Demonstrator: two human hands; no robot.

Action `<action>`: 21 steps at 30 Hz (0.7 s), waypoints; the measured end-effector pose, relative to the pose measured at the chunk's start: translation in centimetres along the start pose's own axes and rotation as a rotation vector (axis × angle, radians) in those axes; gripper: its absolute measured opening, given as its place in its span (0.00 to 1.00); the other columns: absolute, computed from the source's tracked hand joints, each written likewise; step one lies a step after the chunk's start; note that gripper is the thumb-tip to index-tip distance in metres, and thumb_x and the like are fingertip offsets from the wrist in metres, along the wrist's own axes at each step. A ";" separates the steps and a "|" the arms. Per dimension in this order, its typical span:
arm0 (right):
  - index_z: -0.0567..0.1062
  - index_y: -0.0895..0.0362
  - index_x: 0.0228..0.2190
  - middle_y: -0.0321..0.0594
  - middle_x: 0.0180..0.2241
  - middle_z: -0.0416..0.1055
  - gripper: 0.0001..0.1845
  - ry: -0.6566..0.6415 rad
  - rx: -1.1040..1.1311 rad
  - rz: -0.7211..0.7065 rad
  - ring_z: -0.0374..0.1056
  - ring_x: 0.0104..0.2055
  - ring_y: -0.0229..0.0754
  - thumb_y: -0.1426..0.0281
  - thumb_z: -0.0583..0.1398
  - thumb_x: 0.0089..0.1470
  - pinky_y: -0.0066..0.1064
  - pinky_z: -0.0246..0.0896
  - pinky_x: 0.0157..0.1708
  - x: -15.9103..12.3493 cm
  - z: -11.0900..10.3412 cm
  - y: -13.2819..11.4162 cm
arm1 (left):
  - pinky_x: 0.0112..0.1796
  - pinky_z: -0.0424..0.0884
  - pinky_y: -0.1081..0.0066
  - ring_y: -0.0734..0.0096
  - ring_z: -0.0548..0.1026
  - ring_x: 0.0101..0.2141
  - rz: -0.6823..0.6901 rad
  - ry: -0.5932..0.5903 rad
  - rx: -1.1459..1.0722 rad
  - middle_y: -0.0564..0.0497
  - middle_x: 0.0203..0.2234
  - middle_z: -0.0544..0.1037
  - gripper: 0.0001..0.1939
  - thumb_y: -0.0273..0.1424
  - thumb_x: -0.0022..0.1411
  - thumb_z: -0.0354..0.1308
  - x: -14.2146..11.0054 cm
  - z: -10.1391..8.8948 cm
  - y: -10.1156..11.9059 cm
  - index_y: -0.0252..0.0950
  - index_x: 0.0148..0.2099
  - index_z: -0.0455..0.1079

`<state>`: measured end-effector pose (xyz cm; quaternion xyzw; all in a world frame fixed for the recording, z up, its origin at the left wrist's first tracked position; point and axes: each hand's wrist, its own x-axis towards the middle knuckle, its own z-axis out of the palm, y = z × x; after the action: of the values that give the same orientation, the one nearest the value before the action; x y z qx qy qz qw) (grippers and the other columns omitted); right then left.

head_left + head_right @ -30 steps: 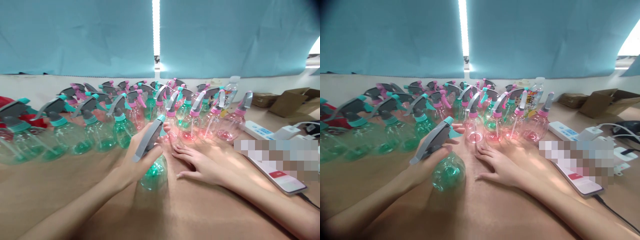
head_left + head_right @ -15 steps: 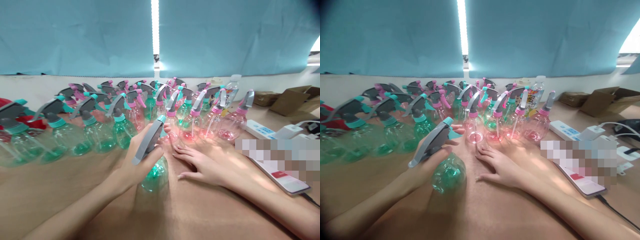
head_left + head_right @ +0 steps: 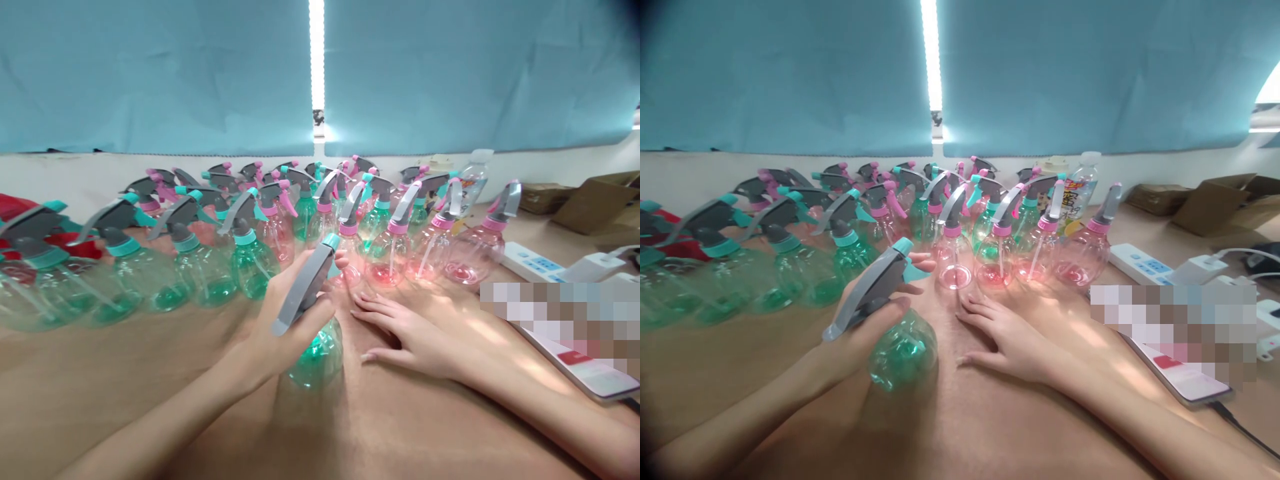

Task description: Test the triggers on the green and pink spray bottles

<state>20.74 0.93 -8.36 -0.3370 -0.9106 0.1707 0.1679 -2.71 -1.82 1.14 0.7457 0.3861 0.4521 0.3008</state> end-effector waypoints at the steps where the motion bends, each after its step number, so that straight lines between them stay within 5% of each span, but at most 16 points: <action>1: 0.62 0.58 0.63 0.50 0.67 0.51 0.41 -0.006 -0.003 0.005 0.48 0.68 0.57 0.48 0.59 0.57 0.54 0.49 0.64 0.0 0.0 0.0 | 0.27 0.57 0.70 0.73 0.56 0.26 0.000 0.001 -0.002 0.57 0.28 0.60 0.10 0.22 0.56 0.50 0.0 0.0 0.0 0.41 0.39 0.63; 21: 0.62 0.56 0.63 0.48 0.67 0.51 0.39 0.015 0.036 -0.016 0.48 0.68 0.56 0.49 0.59 0.58 0.53 0.49 0.64 -0.2 0.1 0.2 | 0.26 0.54 0.70 0.74 0.54 0.25 -0.044 0.006 -0.033 0.56 0.26 0.58 0.08 0.22 0.54 0.51 0.1 0.0 0.3 0.40 0.35 0.59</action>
<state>20.92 0.94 -8.51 -0.3276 -0.9088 0.1832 0.1821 -2.58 -1.91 1.35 0.7306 0.3959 0.4538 0.3218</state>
